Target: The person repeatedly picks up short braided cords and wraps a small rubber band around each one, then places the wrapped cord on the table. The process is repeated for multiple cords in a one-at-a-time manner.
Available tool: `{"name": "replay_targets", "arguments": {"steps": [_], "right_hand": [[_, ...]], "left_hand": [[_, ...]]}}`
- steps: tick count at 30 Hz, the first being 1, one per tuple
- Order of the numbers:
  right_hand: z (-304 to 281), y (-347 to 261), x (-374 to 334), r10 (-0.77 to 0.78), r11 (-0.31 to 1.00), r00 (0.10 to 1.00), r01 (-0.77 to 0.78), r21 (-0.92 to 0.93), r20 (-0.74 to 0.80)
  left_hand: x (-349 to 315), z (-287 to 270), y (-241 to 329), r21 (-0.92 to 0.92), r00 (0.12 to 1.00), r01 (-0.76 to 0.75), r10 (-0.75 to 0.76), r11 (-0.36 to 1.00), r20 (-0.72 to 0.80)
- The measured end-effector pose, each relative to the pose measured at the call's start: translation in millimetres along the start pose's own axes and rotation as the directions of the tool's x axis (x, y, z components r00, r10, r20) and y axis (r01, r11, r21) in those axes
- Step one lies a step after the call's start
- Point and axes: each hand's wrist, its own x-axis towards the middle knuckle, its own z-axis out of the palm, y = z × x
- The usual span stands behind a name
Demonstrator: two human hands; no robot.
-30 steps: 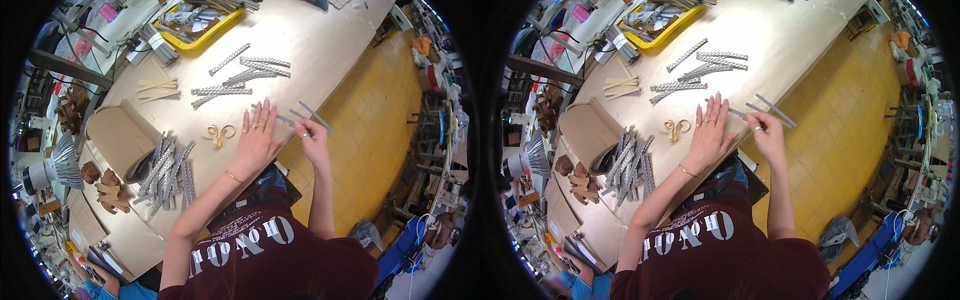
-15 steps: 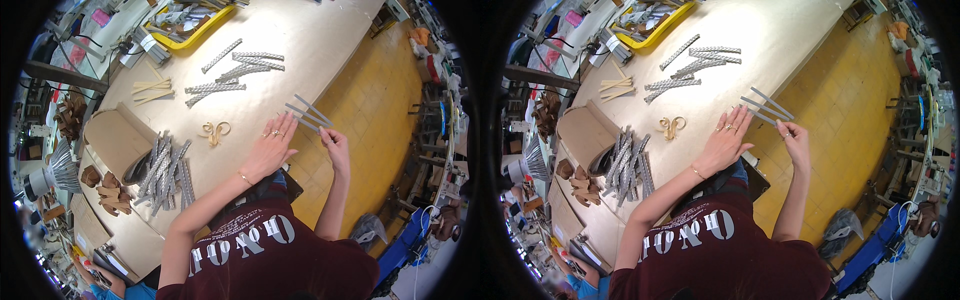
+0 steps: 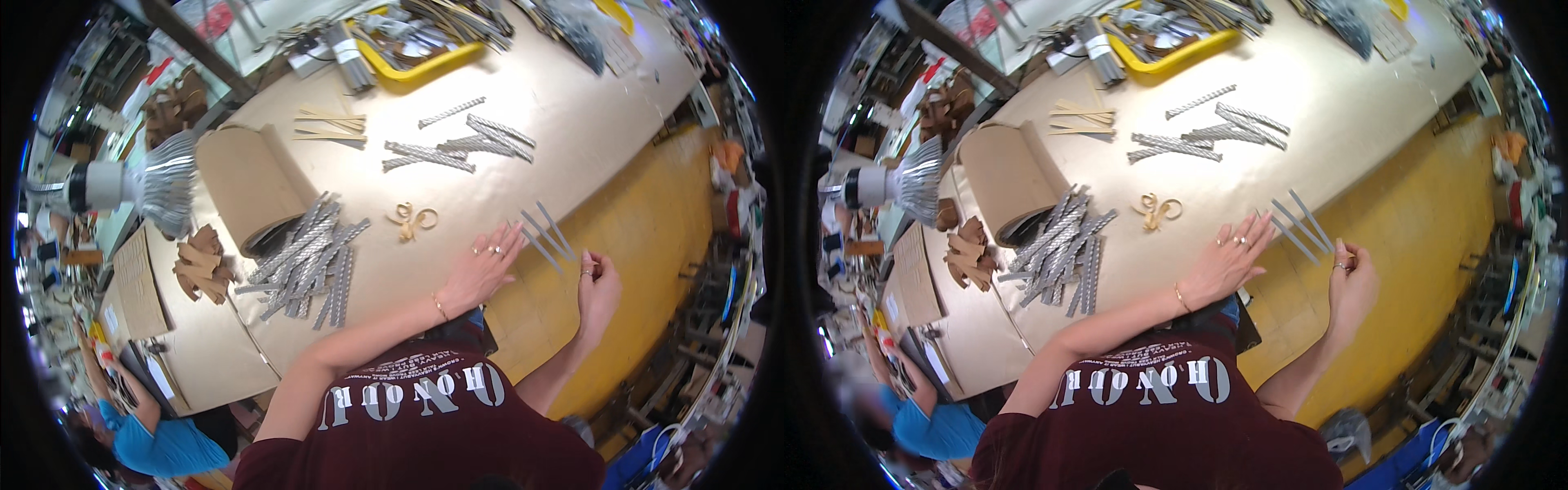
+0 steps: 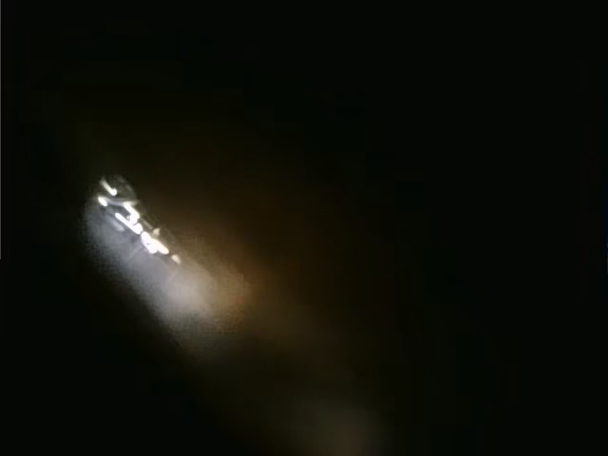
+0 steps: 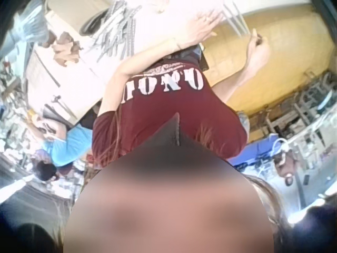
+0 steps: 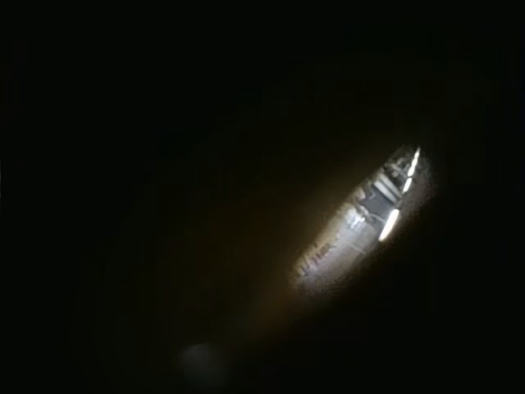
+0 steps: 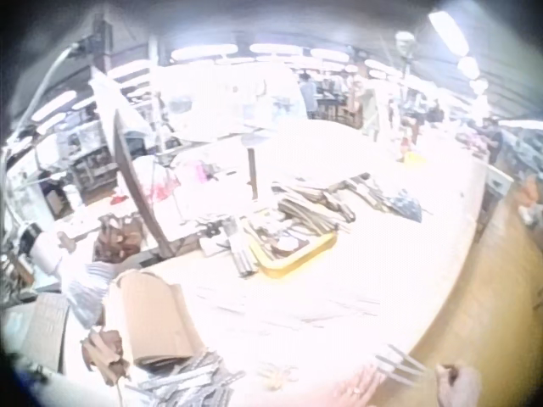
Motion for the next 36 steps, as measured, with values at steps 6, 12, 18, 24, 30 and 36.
{"name": "replay_targets", "arguments": {"steps": [6, 12, 18, 24, 30, 36], "right_hand": [[36.2, -112.6, 12.0, -0.487, 0.82, 0.872, 0.44, 0.366, 0.042], [134.7, -237.3, -1.0, -0.879, 0.473, 0.42, 0.703, 0.531, 0.227], [195.0, -288.7, -9.1, -0.875, 0.483, 0.469, 0.837, 0.257, 0.115], [202.8, -291.2, -6.7, -0.842, 0.54, 0.504, 0.802, 0.256, 0.193], [177.9, -276.3, -6.3, -0.86, 0.473, 0.504, 0.722, 0.506, 0.084], [125.1, -237.6, -18.1, -0.75, 0.65, 0.249, 0.112, 0.751, 0.612]], "left_hand": [[-27.6, -17.5, -6.4, -0.069, 0.993, 0.046, -0.053, 0.997, -0.102], [-88.1, -48.2, -26.9, -0.311, 0.988, 0.103, -0.132, 0.945, -0.075], [-147.3, -89.5, -40.8, -0.485, 0.872, 0.337, -0.462, 0.807, -0.163], [-152.2, -125.3, -67.4, -0.496, 0.797, 0.329, -0.518, 0.804, -0.31], [-134.8, -142.2, -95.8, -0.53, 0.768, 0.257, -0.504, 0.808, -0.396], [-115.7, -160.9, -115.7, -0.948, 0.464, 0.07, -0.851, 0.31, -0.244]]}}
